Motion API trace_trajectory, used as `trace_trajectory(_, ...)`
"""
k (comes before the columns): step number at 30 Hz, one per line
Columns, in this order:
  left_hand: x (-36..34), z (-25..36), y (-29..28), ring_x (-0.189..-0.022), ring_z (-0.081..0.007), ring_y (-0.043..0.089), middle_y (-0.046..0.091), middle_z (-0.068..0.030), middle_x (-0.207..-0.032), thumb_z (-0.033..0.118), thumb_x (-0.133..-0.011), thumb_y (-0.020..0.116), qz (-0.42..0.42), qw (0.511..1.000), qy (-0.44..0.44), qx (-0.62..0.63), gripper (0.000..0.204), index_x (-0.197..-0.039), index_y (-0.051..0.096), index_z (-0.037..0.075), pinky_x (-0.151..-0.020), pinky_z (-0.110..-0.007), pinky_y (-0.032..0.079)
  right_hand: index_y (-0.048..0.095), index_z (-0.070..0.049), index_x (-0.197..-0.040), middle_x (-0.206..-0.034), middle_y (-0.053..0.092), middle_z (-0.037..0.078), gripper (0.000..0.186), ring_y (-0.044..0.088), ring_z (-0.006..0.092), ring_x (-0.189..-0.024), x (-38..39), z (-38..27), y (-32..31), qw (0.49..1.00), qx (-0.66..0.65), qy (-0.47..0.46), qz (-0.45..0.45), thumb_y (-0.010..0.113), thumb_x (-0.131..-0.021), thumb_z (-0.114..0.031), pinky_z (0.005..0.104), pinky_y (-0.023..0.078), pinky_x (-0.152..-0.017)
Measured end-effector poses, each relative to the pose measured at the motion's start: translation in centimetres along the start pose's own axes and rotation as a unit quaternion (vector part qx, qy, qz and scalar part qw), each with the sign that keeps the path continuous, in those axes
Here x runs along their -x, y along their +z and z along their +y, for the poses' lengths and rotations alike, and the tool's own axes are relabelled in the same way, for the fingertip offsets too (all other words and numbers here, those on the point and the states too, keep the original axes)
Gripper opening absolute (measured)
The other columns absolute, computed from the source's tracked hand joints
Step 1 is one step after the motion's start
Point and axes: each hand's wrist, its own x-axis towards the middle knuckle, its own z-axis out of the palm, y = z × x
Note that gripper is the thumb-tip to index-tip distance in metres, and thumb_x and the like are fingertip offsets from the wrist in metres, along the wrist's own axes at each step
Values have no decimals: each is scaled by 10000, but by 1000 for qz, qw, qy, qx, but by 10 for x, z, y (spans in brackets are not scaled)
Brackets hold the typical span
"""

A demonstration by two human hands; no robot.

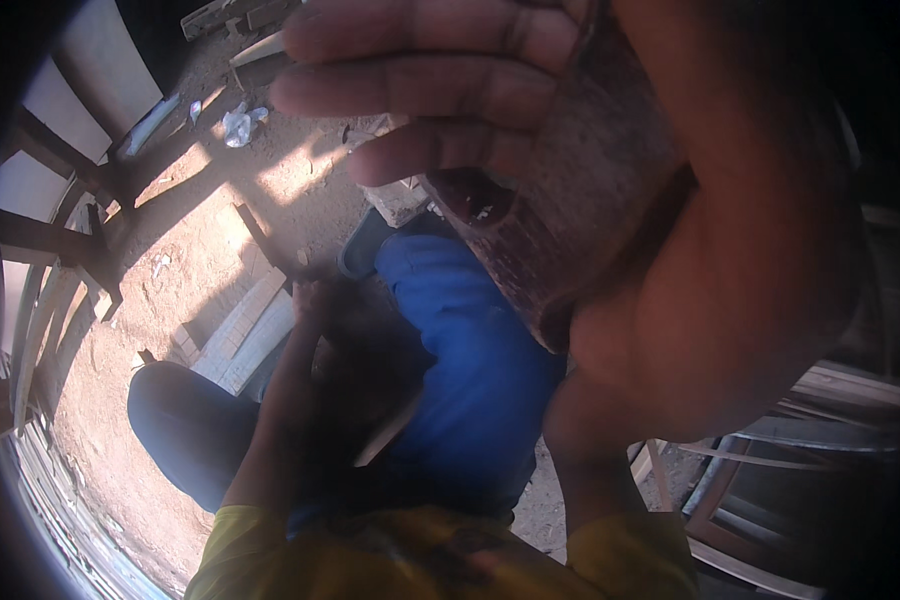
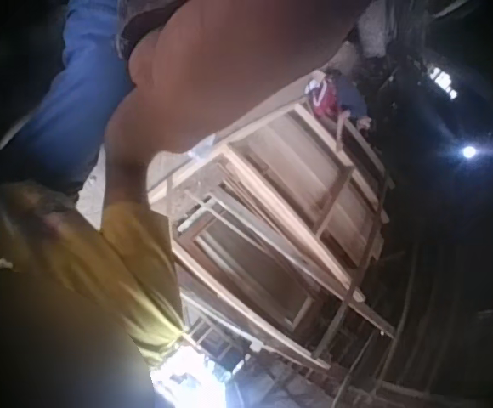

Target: The person sits on the ground and uses a hand saw to cut a small wooden plank into several short pieces. They hold the plank with one hand and saw with the other, then inspect the cut pieces.

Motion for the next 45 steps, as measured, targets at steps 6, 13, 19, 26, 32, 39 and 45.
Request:
trace_trajectory(6, 1, 15, -10, -1071, -242, 616, 694, -54, -1042, 183, -906, 520, -5, 1000, 11, 29, 229, -1040, 701, 139, -885, -375, 424, 468, 73, -1256, -1188, 592, 261, 603, 650, 344, -979, 10, 0, -17, 999, -6, -14, -34, 168, -1045, -406, 393, 536, -818)
trace_trajectory(13, 2, 1, -8, -1049, -242, 627, 693, -64, -1028, 209, -889, 546, 24, 997, -12, 79, 204, -995, 701, 130, -900, -396, 430, 452, 77, -1274, -1212, 576, 267, 622, 635, 355, -1015, 19, 2, -19, 999, -1, -22, -32, 146, -1042, -413, 401, 536, -833)
trace_trajectory(19, 7, -3, -33, -891, -273, 684, 711, -102, -893, 210, -854, 581, 100, 971, -18, 215, 188, -893, 718, 87, -820, -419, 502, 438, 80, -1290, -1232, 562, 272, 639, 622, 365, -1046, 27, -3, -19, 999, 16, -23, -17, 127, -1040, -418, 408, 535, -846)
trace_trajectory(26, 6, -11, -126, -834, -265, 707, 721, -154, -874, 216, -802, 718, 275, 784, -47, 555, 231, -924, 724, 20, -761, -346, 537, 422, 84, -1309, -1256, 546, 278, 659, 606, 376, -1082, 30, -12, -15, 999, 32, -32, -3, 104, -1037, -425, 415, 534, -861)
trace_trajectory(32, 26, 26, -229, -763, -122, 650, 717, -106, -847, 144, -828, 733, 280, 644, -38, 711, 218, -959, 702, -26, -724, -271, 515, 408, 87, -1325, -1277, 533, 283, 676, 593, 385, -1112, 31, -14, -12, 998, 59, -16, 31, 85, -1034, -430, 422, 534, -874)
trace_trajectory(39, 45, 57, -294, -726, -101, 642, 712, -98, -819, 90, -831, 721, 313, 617, 49, 721, 181, -940, 691, -51, -682, -248, 518, 400, 92, -1334, -1285, 525, 292, 694, 584, 396, -1134, 30, -4, -12, 997, 40, -14, 61, 64, -1032, -435, 429, 533, -887)
trace_trajectory(45, 12, 78, -287, -695, -160, 675, 712, -130, -772, 101, -802, 731, 280, 656, 61, 699, 164, -884, 704, -39, -672, -297, 525, 454, 99, -1255, -1172, 579, 296, 649, 635, 376, -1005, 24, 0, 10, 982, 65, 16, 177, 127, -1038, -418, 409, 562, -785)
